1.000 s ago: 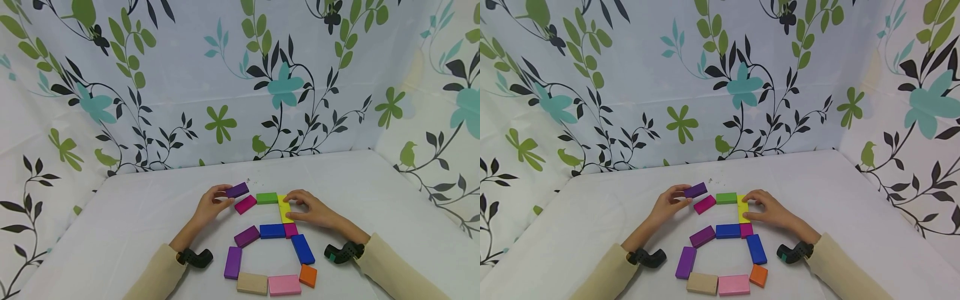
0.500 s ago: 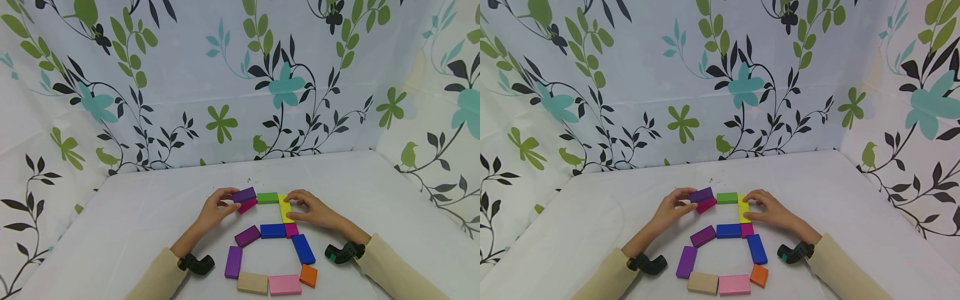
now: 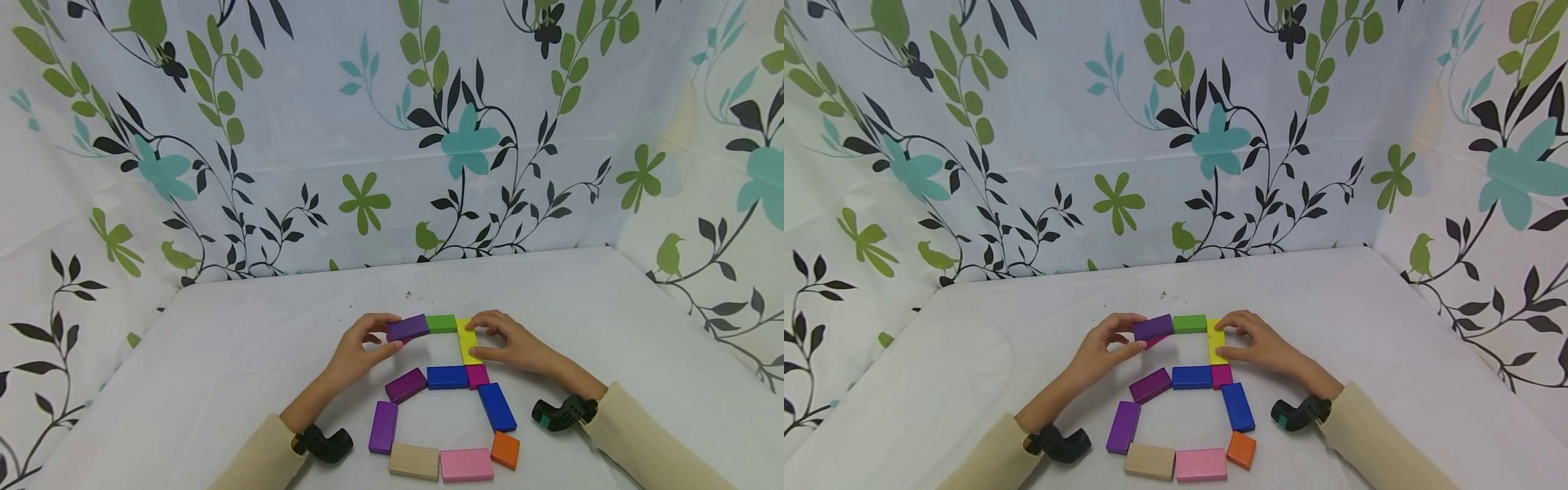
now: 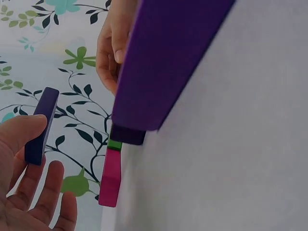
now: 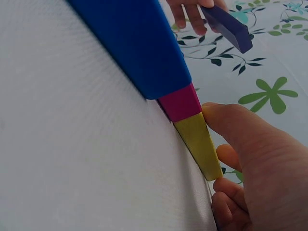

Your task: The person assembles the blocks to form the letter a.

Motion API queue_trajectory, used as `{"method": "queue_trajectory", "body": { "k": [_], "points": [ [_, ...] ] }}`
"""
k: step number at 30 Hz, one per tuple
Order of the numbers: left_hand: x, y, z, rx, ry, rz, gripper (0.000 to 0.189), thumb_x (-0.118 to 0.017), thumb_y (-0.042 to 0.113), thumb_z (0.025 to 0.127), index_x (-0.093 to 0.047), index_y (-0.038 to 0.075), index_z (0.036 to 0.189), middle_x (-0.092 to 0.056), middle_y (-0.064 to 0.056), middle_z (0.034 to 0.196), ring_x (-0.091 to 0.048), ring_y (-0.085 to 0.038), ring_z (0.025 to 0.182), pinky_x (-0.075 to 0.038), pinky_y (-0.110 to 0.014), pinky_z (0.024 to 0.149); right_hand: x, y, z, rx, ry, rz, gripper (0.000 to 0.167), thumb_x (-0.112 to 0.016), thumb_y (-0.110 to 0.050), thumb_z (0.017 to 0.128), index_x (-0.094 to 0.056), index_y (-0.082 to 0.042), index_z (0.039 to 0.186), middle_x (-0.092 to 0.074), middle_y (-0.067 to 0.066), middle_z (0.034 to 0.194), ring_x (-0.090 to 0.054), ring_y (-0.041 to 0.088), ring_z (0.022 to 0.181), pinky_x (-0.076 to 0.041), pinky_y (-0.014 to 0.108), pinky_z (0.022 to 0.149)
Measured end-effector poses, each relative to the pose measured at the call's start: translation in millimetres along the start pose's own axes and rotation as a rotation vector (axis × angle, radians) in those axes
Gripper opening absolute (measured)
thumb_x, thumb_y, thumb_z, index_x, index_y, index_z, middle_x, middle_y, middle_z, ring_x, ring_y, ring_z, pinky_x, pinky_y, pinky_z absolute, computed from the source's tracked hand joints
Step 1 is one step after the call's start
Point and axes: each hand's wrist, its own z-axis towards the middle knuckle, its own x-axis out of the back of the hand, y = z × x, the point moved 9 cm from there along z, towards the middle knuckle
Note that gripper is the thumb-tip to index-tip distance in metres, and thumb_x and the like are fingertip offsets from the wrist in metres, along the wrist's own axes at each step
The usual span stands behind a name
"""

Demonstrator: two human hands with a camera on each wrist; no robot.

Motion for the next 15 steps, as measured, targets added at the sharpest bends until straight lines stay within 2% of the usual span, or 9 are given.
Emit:
{"method": "queue_trajectory", "body": {
  "k": [8,15],
  "points": [
    [-9.4,13.7,-7.8,-0.038,-0.031,0.016,0.041,-0.072,0.014,0.089,-0.059,0.010,0.128,-0.061,-0.005,0.115,-0.056,-0.023,0.103,-0.049,-0.037,0.088,0.0,0.2,-0.2,0.008,0.003,-0.004,0.038,-0.072,-0.024,0.088,-0.061,-0.011,0.122,-0.050,0.015,0.136,-0.050,0.032,0.117,-0.043,0.052,0.098],
    [-16.4,23.4,-15.2,-0.052,-0.064,0.011,0.040,-0.073,0.014,0.087,-0.061,0.011,0.126,-0.060,-0.003,0.118,-0.056,-0.024,0.104,-0.050,-0.038,0.088,-1.1,2.8,1.0,0.008,0.008,-0.013,0.039,-0.073,-0.027,0.088,-0.061,-0.013,0.122,-0.051,0.013,0.134,-0.049,0.031,0.118,-0.043,0.050,0.099]
  ]
}}
